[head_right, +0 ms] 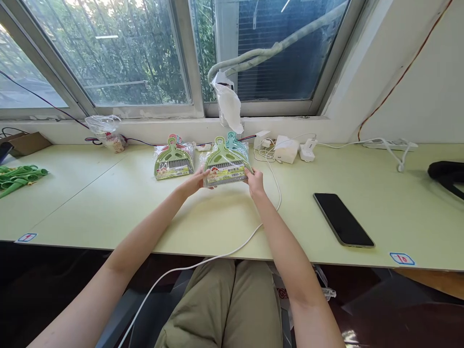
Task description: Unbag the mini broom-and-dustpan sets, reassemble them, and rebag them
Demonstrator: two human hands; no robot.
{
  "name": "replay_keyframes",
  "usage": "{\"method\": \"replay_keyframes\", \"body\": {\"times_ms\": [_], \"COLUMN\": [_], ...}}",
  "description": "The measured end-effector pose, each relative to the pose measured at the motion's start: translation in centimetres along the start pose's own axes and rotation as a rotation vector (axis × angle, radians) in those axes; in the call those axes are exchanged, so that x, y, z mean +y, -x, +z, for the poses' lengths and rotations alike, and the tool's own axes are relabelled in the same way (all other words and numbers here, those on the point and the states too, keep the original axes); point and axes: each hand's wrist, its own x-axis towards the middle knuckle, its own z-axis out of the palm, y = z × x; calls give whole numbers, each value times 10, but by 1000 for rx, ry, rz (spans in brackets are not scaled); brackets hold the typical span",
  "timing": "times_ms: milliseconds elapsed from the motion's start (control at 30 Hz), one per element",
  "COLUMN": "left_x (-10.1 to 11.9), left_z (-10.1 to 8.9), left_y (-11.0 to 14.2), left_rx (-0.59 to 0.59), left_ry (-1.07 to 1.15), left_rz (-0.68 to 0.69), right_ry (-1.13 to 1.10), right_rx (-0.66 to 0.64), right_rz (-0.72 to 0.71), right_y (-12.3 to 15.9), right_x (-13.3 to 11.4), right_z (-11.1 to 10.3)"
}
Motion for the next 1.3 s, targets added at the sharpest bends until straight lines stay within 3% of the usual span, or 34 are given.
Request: {"method": "replay_keyframes", "body": {"times_ms": [167,433,567,700,800,1000,1100,1300], "left_x": [0,-12,-9,-10,-14,-22,-24,-22], "left_z": [11,20,16,18,20,27,38,55], "left_y": [1,-14,-13,-10,-10,-7,-1,6], "left_rx": [-52,368,468,481,524,617,697,739], "left_ry": [22,20,-19,-124,-188,-385,-535,-793], "left_rz": [93,57,17,91,152,182,205,255], "right_ry": [53,64,72,165,363,797,828,870], "right_rx": [95,34,-32,-69,-69,139,152,117], "right_rz": [-82,-57,-87,-140,-207,-407,-396,-362], "right_y": [-4,8,13,18,23,30,30,35], "right_x": [2,4,0,-2,-3,-5,-7,-5], "right_z": [-5,9,15,16,17,21,20,24]}}
